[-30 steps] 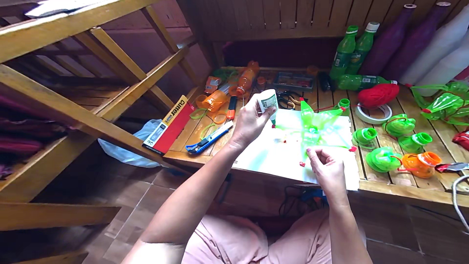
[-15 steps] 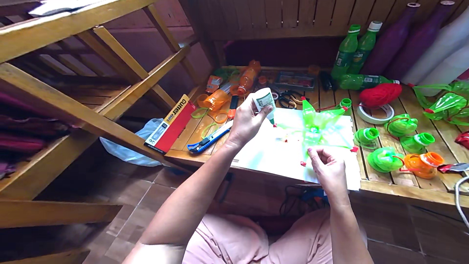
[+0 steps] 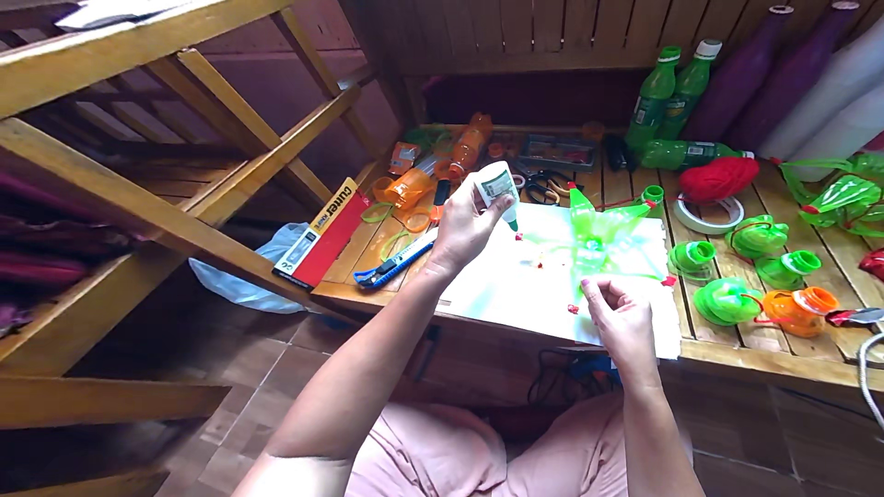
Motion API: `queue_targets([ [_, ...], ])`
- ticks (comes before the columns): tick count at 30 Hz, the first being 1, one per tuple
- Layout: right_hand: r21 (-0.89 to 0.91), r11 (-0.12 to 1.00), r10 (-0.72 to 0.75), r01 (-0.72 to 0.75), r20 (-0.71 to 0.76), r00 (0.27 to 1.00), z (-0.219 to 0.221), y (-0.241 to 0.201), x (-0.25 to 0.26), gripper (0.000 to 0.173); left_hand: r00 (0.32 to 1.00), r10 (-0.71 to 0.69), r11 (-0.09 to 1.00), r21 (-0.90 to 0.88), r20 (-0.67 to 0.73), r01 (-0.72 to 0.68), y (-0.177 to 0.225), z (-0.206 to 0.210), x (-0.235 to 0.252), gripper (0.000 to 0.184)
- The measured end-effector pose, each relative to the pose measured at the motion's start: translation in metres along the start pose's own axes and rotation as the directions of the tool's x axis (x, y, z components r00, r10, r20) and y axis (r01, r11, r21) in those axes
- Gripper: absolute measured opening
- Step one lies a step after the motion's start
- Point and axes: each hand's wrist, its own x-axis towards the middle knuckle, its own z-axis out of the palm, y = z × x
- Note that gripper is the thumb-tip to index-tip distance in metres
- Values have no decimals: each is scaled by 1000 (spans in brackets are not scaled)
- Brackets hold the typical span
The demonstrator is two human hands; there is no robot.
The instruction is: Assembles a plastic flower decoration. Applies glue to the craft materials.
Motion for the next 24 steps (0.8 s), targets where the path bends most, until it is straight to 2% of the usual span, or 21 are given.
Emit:
queue_targets([
  [7,-5,1000,1,-1,0,1000,0,0,0,13,999,-40,999,3,5,40,0,3,-3,39],
  [18,-5,1000,-5,5,-1,1000,1,0,-1,14,1000,-25,999,-27,-5,25,-1,4,-3,39],
  [24,-7,1000,4,-4,-1,1000,1,-1,-1,13,998,-60,998,23,20,59,12,1,-17,37],
])
